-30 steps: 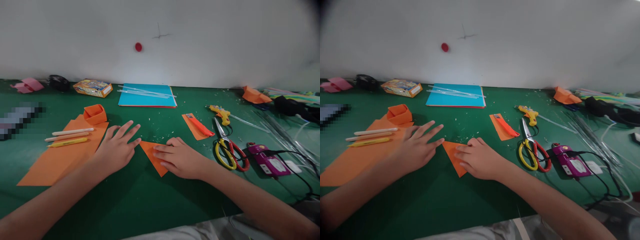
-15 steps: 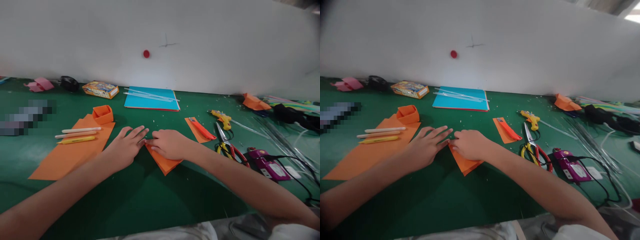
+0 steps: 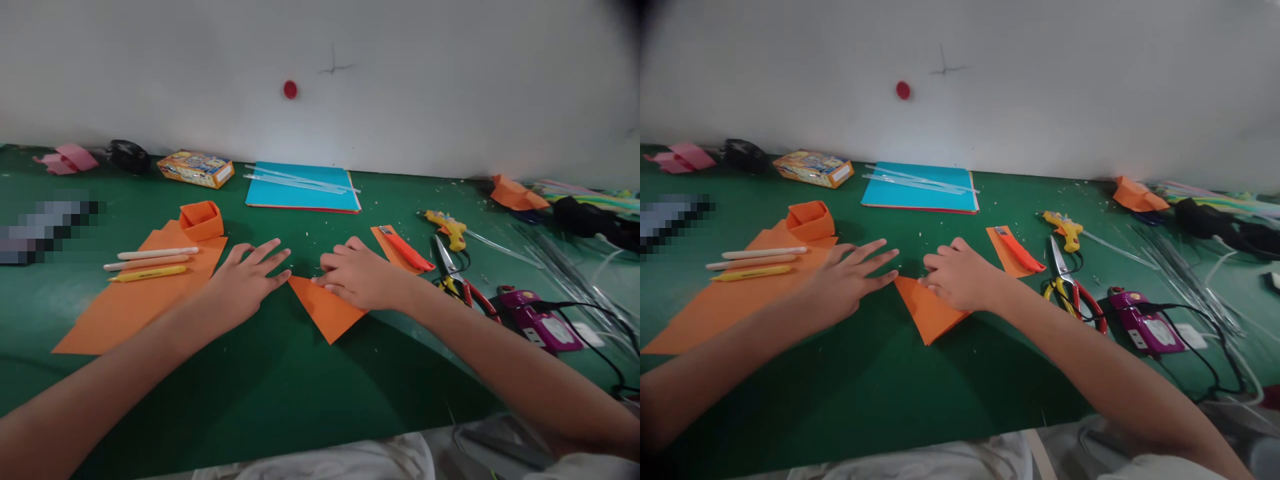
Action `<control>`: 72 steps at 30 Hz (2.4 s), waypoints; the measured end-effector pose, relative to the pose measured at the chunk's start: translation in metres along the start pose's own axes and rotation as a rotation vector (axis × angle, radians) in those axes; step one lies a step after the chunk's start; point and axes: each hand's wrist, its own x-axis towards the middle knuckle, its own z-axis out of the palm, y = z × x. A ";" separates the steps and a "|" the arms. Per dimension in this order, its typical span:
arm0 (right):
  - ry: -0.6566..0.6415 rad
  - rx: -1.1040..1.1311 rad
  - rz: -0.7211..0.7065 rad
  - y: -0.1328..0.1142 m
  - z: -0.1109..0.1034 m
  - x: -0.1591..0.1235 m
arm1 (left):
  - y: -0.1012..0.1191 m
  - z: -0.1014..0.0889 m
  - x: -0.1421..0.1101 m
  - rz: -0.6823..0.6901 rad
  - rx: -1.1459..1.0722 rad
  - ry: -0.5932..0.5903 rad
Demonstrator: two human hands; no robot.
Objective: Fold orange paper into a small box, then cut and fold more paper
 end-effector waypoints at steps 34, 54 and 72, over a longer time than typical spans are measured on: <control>0.021 0.172 0.353 0.009 0.005 -0.134 | -0.011 0.009 0.001 0.035 -0.016 -0.019; 0.171 0.076 0.223 -0.034 0.015 0.018 | -0.013 0.007 0.005 0.128 -0.003 0.042; 0.238 0.042 0.539 -0.019 0.031 -0.118 | -0.019 0.010 0.005 -0.036 -0.103 0.065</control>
